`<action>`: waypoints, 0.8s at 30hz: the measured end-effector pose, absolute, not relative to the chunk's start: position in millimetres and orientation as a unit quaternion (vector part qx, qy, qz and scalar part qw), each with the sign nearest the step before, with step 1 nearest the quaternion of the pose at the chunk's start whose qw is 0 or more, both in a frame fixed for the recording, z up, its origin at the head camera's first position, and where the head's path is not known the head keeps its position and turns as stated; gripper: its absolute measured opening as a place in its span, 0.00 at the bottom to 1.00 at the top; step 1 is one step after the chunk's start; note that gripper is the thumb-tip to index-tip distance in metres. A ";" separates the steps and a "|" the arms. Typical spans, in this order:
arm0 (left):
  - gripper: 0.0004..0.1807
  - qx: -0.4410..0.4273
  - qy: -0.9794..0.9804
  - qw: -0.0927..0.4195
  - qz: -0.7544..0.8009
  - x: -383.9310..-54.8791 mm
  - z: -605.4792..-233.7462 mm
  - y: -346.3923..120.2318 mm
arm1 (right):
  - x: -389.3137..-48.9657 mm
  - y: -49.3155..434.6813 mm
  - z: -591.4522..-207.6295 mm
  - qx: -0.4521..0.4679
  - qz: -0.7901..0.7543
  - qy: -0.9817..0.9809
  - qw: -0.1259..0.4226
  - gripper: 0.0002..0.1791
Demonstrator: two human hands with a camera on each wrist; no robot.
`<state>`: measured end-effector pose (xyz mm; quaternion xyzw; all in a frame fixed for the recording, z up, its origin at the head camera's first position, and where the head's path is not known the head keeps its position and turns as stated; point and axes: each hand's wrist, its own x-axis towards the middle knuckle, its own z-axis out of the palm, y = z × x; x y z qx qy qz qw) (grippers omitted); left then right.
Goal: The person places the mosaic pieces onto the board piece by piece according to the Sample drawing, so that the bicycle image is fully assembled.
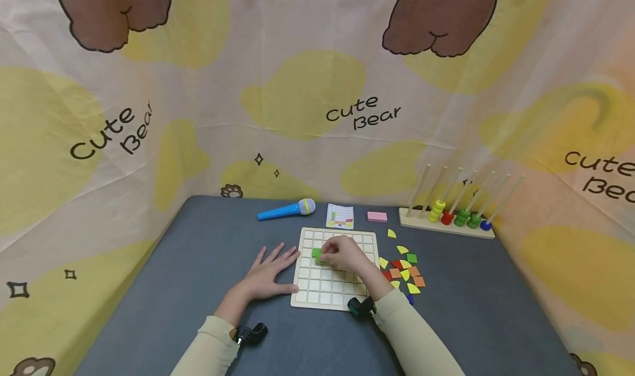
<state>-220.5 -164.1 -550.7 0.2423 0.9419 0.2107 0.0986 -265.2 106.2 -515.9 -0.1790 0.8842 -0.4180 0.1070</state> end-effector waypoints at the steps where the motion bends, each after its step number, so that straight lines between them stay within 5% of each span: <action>1: 0.52 0.243 0.942 0.098 0.211 -220.5 -550.6 -164.3 | -265.3 104.3 -516.4 -0.181 -0.415 0.885 0.108 0.05; 24: 0.52 0.239 0.943 0.101 0.210 -220.8 -551.0 -163.8 | -260.8 88.5 -516.6 -0.180 -0.311 0.930 0.080 0.03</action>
